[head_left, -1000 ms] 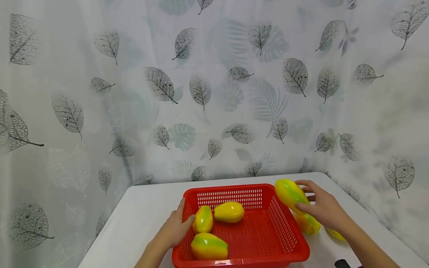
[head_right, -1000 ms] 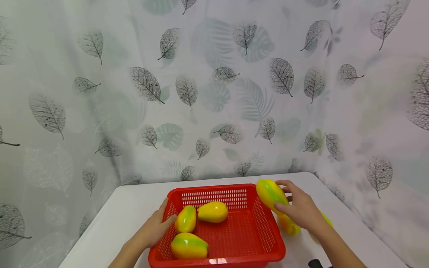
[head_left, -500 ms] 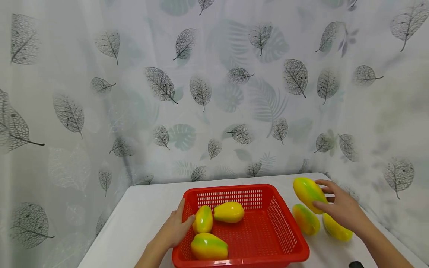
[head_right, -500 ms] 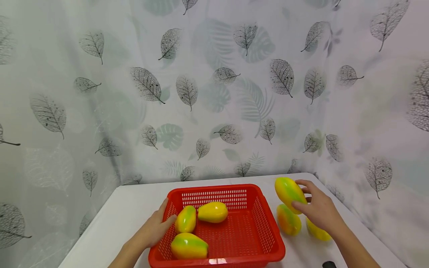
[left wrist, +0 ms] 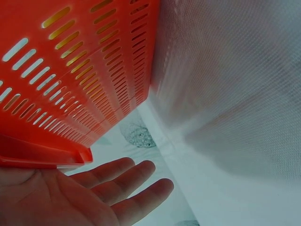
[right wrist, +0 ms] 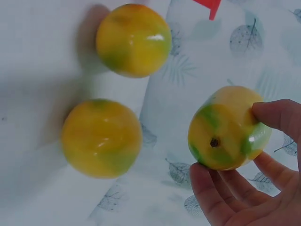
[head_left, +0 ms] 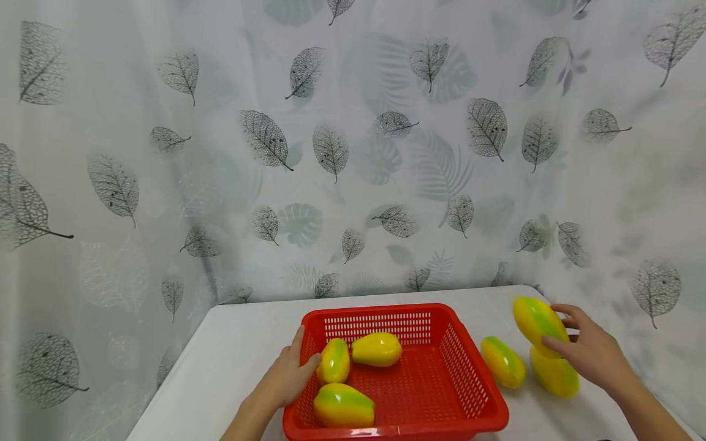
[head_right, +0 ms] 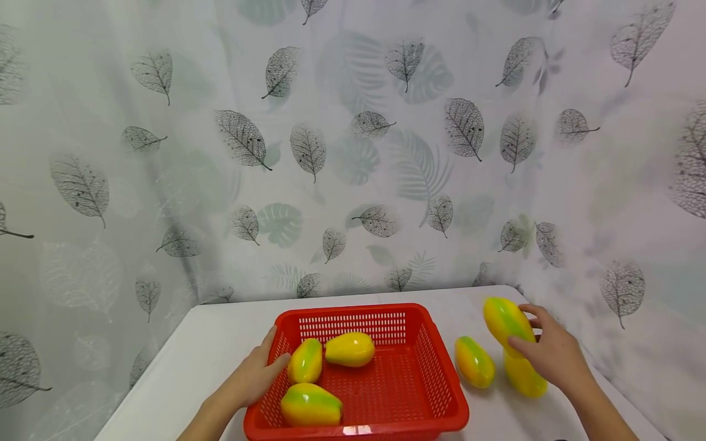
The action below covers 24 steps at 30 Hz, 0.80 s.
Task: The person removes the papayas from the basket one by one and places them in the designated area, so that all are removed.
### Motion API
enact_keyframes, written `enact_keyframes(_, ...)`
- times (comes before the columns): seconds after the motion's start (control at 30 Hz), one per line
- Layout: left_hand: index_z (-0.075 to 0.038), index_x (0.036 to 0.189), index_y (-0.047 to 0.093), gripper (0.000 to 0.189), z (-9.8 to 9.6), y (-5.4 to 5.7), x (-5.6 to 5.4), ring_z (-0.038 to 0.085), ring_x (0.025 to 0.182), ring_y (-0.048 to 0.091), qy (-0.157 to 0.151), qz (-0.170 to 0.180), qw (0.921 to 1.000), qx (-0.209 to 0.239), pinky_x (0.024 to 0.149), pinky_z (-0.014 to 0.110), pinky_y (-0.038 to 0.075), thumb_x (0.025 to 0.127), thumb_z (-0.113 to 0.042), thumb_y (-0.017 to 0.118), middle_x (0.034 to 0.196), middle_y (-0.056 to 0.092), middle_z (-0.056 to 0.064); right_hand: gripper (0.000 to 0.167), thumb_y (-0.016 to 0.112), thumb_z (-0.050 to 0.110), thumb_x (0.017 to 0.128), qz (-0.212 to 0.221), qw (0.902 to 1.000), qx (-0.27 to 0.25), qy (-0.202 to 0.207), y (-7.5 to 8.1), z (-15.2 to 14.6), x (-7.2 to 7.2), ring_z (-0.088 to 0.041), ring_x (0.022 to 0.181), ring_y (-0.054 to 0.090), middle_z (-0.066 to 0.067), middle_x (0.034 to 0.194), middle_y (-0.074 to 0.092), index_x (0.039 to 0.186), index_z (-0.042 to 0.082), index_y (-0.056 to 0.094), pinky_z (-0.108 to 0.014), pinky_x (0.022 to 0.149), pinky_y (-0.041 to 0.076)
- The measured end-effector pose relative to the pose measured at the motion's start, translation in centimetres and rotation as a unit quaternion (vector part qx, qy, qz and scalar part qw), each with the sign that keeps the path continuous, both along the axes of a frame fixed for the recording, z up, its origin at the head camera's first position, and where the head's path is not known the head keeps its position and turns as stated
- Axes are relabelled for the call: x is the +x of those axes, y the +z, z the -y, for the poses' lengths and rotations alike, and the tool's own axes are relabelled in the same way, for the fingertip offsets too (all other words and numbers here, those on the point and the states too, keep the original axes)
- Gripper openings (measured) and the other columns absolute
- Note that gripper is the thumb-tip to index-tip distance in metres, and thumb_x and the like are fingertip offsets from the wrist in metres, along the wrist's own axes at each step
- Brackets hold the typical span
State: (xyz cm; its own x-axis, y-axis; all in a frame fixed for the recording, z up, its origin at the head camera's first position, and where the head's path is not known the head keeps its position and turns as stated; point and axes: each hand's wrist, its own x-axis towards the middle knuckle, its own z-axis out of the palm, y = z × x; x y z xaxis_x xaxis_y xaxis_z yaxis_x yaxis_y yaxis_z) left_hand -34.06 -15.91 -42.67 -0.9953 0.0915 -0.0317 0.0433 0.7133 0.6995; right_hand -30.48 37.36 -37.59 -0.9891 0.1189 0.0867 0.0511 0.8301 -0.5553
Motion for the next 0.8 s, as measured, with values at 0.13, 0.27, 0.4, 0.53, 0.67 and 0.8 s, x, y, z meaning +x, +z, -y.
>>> enact_keyframes(0.13, -0.006, 0.165, 0.019, 0.087, 0.0, 0.0, 0.0, 0.041, 0.108, 0.067, -0.001, 0.0, 1.0, -0.004, 0.069, 0.05, 0.066, 0.099, -0.042, 0.063, 0.139, 0.052, 0.033, 0.09, 0.066, 0.048, 0.097, 0.01, 0.9997, 0.004, -0.022, -0.5, -0.9, 0.0, -0.06, 0.118, 0.053, -0.048, 0.14, 0.037, 0.153, -0.009, 0.024, -0.058, 0.083, 0.061)
enact_keyframes(0.27, -0.006, 0.165, 0.019, 0.087, 0.0, 0.1, 0.1, 0.043, 0.109, 0.067, -0.002, -0.001, 0.9999, -0.011, 0.07, 0.051, 0.065, 0.099, -0.043, 0.063, 0.138, 0.053, 0.033, 0.091, 0.068, 0.044, 0.096, 0.012, 0.9991, -0.003, -0.041, -0.9, -1.9, -0.2, -0.058, 0.114, 0.055, -0.049, 0.139, 0.037, 0.152, -0.012, 0.023, -0.052, 0.079, 0.063)
enact_keyframes(0.4, -0.006, 0.165, 0.019, 0.087, 0.0, 0.0, 0.0, 0.043, 0.108, 0.067, -0.001, 0.0, 0.9999, -0.012, 0.069, 0.051, 0.065, 0.099, -0.042, 0.063, 0.138, 0.053, 0.033, 0.093, 0.069, 0.043, 0.095, 0.026, 0.9976, -0.011, -0.064, -1.1, -2.7, -0.2, -0.057, 0.11, 0.056, -0.049, 0.138, 0.036, 0.152, -0.013, 0.021, -0.051, 0.078, 0.063)
enact_keyframes(0.53, -0.007, 0.165, 0.019, 0.087, 0.0, -0.1, 0.0, 0.041, 0.107, 0.067, -0.002, 0.0, 0.9999, -0.013, 0.069, 0.051, 0.065, 0.099, -0.043, 0.063, 0.137, 0.054, 0.033, 0.091, 0.068, 0.04, 0.095, 0.039, 0.9953, -0.007, -0.088, -1.4, -3.1, 0.3, -0.059, 0.11, 0.053, -0.05, 0.138, 0.036, 0.152, -0.013, 0.02, -0.055, 0.079, 0.061)
enact_keyframes(0.67, -0.008, 0.165, 0.019, 0.086, 0.0, -0.1, 0.0, 0.039, 0.106, 0.068, -0.001, 0.0, 0.9999, -0.01, 0.069, 0.05, 0.066, 0.099, -0.042, 0.063, 0.136, 0.054, 0.032, 0.086, 0.069, 0.032, 0.094, 0.048, 0.9902, 0.002, -0.131, -1.8, -3.0, 0.6, -0.058, 0.109, 0.052, -0.049, 0.136, 0.036, 0.15, -0.013, 0.021, -0.059, 0.082, 0.058)
enact_keyframes(0.8, -0.008, 0.165, 0.019, 0.087, 0.1, 0.0, 0.0, 0.037, 0.104, 0.069, 0.0, 0.0, 1.0, -0.007, 0.068, 0.049, 0.066, 0.099, -0.041, 0.064, 0.136, 0.054, 0.031, 0.083, 0.071, 0.024, 0.092, 0.058, 0.9839, 0.007, -0.169, -2.6, -3.0, 0.6, -0.057, 0.108, 0.051, -0.048, 0.131, 0.038, 0.148, -0.015, 0.023, -0.059, 0.084, 0.057)
